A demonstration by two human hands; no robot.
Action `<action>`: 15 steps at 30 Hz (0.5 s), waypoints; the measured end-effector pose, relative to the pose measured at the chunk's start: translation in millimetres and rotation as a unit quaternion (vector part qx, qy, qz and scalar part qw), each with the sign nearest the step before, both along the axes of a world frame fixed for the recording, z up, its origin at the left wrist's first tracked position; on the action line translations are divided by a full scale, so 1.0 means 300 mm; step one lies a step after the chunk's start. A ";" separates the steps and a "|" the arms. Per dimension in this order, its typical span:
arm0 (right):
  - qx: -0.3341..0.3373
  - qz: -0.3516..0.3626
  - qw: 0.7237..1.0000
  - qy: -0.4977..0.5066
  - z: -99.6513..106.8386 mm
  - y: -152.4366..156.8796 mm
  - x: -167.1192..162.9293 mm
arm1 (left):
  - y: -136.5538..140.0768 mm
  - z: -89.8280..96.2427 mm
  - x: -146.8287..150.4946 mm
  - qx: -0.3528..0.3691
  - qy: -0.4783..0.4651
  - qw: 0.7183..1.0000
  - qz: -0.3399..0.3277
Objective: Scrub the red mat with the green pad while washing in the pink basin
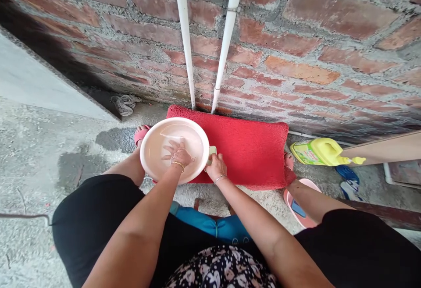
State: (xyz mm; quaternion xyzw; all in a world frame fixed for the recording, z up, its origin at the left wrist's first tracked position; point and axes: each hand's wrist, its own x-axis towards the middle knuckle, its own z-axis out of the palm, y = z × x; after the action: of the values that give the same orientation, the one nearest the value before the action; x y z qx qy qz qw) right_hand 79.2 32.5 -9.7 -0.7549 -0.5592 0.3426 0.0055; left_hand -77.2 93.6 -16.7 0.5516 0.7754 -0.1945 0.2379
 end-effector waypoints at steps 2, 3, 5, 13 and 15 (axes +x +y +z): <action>-0.018 0.027 0.999 -0.009 0.011 0.018 0.019 | 0.000 0.006 0.001 0.004 -0.008 1.000 0.005; -0.025 0.034 0.999 -0.014 0.016 0.023 0.038 | 0.000 0.009 0.002 0.008 -0.012 1.000 0.006; -0.035 0.033 0.998 -0.029 0.025 0.026 0.091 | 0.000 0.018 0.004 0.010 -0.019 1.000 0.009; -0.052 -0.121 0.983 -0.132 0.046 -0.081 0.561 | -0.006 0.049 0.006 0.022 -0.042 0.999 0.008; -0.047 -0.160 0.973 -0.159 0.060 -0.120 0.718 | -0.007 0.051 0.008 0.017 -0.030 0.999 0.007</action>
State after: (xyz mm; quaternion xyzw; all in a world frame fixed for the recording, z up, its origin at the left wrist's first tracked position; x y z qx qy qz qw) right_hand 294.6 -3.3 8.3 -0.8791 -0.4078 0.2382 -0.0642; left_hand -74.8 91.5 -1.5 0.5555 0.7752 -0.1629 0.2528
